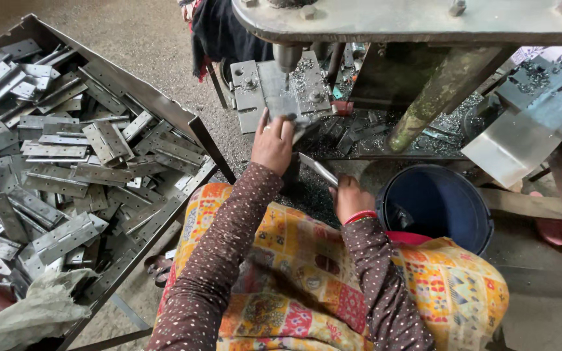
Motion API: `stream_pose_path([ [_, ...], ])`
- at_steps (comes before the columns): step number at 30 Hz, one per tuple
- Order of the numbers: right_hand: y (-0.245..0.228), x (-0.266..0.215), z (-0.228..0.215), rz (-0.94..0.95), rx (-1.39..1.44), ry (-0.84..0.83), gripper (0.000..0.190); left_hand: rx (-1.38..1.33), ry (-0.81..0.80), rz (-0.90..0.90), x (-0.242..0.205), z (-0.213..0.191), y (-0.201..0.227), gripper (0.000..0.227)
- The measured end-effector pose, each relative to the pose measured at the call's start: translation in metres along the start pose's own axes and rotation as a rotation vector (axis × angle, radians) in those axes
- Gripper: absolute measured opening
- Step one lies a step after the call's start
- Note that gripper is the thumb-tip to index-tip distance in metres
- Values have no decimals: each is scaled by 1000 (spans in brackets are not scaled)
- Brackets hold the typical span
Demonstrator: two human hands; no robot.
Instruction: The person repeatedly picks metal hinge pieces from a bin, places them under a drill press, and operates the lever to drill holes. After each cycle, the person removes the processed piece and returns it to the bin.
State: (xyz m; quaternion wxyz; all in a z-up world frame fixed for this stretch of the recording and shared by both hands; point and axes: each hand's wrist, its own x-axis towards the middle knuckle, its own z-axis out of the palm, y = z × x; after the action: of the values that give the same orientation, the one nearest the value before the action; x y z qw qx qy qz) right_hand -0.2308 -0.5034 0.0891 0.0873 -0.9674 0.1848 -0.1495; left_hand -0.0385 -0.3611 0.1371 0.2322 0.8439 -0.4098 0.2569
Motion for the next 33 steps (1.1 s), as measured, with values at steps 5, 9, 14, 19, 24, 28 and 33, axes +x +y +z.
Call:
stream_pose_path([
  [5,6,3,6,40,-27,-109,36,213,258,69,28,10,-5,3],
  [9,4,2,2,37,35,-57,35,304,-234,-102,30,31,-19,20],
  [14,1,1,-3,62,60,-103,30,320,-427,-352,23,22,-44,48],
  [19,0,7,-6,59,71,-86,32,373,-485,-281,3,-1,-27,55],
  [24,-1,2,-4,45,73,-61,34,295,-424,-239,0,14,-2,53],
  [28,0,2,-7,48,49,-50,35,265,-518,-308,23,24,-8,57],
  [33,-6,3,-11,48,25,-77,34,273,-564,-292,28,23,-10,61],
])
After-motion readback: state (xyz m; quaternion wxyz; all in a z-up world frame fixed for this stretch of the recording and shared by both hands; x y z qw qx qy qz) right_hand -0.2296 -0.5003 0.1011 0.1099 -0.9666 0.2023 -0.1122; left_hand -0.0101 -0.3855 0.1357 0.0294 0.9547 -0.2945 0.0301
